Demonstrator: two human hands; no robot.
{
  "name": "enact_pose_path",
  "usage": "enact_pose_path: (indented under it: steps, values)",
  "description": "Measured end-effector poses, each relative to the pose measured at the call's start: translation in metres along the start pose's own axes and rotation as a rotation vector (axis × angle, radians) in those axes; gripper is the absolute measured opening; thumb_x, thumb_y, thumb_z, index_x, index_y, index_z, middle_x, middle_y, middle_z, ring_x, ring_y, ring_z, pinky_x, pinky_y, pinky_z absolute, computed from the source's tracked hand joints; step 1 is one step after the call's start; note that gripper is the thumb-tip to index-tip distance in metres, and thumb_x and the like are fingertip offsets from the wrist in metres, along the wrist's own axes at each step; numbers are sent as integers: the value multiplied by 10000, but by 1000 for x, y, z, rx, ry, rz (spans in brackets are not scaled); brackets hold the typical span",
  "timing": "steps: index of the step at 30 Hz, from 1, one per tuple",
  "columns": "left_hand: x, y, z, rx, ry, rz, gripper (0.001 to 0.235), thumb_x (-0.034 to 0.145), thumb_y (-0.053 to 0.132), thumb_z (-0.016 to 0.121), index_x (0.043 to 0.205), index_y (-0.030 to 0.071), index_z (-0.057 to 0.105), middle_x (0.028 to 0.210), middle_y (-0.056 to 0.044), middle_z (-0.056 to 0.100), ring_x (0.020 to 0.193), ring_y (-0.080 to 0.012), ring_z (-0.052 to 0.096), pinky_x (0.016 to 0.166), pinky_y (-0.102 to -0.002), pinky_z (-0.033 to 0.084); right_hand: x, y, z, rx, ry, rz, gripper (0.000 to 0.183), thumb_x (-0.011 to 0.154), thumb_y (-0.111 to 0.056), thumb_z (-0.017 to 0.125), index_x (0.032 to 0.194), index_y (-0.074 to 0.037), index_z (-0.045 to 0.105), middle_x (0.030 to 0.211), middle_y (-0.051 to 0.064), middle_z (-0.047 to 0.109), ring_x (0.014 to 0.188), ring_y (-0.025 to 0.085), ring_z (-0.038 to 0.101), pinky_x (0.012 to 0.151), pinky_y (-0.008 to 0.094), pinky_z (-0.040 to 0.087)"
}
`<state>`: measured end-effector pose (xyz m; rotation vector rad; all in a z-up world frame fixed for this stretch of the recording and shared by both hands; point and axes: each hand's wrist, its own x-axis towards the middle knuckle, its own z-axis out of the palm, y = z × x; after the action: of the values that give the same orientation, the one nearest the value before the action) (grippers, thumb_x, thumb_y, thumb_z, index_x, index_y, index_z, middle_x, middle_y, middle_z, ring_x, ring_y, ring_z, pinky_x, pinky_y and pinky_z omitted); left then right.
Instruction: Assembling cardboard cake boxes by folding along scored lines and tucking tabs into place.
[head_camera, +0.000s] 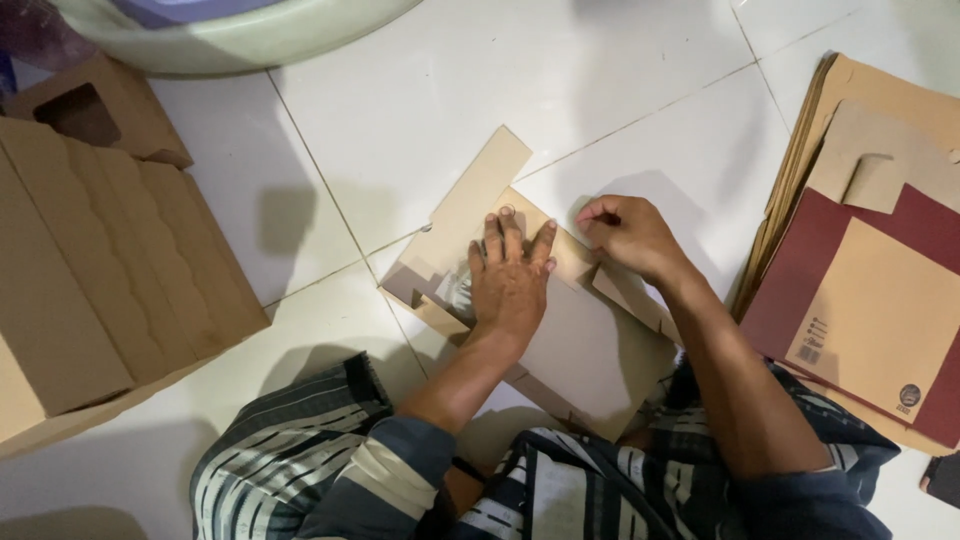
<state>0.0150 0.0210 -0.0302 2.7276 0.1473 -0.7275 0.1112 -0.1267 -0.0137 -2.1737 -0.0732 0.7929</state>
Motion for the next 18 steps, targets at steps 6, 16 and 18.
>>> enact_pose_path:
  steps: [6,16,18]
  values:
    - [2,-2,5,-62,32,27,473,1073,320,336,1542,260,316,1575,-289,150,1492,-478,82,1140,-624,222,13,2,-5,-99,-115,46,238,846,-159,621,992,-17,743,723,150,650,649,219,646,610,398,555]
    - [3,-4,11,-57,61,52,421,1066,295,373,1478,210,370,1535,-312,171,1482,-506,94,1129,-639,256,41,4,5,-141,-212,84,267,803,-156,629,964,33,729,659,157,664,547,209,646,532,335,551]
    - [5,-4,16,-32,84,59,418,1066,306,372,1474,214,361,1533,-313,168,1480,-507,85,1136,-644,238,43,3,3,-162,-248,92,312,812,-159,630,1011,62,724,676,148,672,567,199,663,576,323,562]
